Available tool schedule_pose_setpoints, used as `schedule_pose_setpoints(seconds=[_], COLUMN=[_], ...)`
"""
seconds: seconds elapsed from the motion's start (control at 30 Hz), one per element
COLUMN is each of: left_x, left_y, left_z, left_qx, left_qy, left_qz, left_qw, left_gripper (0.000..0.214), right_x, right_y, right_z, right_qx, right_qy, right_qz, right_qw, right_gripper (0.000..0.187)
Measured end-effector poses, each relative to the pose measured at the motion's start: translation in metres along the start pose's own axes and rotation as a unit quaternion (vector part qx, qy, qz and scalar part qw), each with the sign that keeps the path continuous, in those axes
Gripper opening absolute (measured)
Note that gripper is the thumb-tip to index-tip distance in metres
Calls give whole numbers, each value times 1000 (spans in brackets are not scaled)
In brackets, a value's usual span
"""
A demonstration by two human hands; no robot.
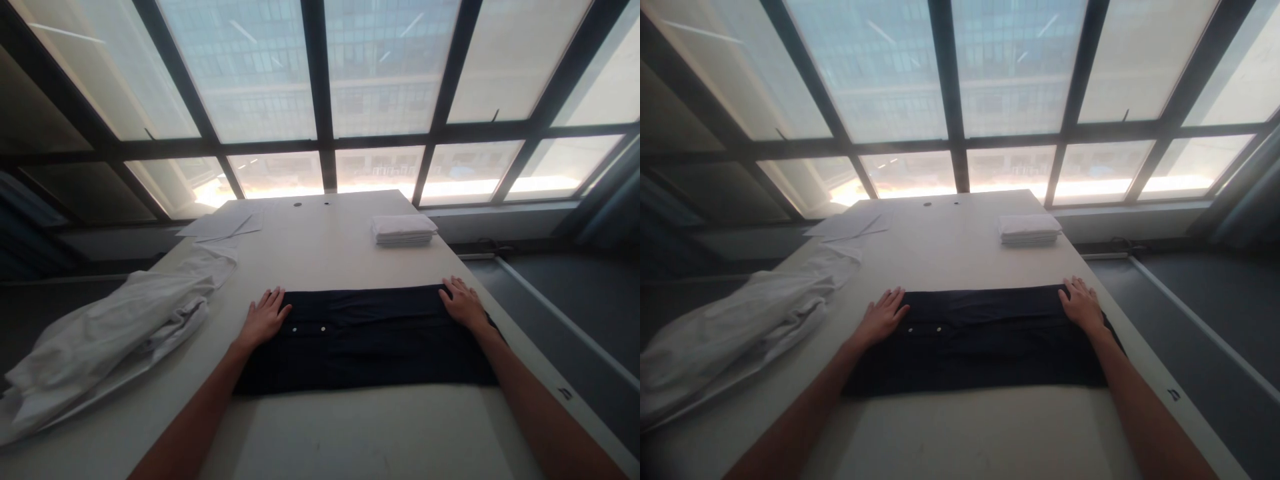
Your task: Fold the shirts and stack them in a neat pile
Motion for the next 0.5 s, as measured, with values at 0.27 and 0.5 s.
schedule_pose_setpoints(seconds=[0.27, 0.5], left_x=[-7, 12], left_y=[1, -33], left_z=[-29, -70], left_qx=[69, 310], left_qy=[-60, -130], left_qz=[75, 41], left_qw=[993, 941], left_gripper=[64, 65], right_x=[1, -1], right_y=[-1, 8], right_z=[1, 8], right_qx=[1, 10], right_qy=[-7, -23], right_qz=[14, 31], right_qw=[1000, 999], right_gripper=[58, 60])
Point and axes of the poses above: each hand's wrist, its own x-axis away from the middle knuckle, its own y-axis out of the palm, z = x × y, the point moved 5 cm from there along -x, towards the middle knuckle, and after that the axes turned 8 degrees about y, right-handed, at the moved point
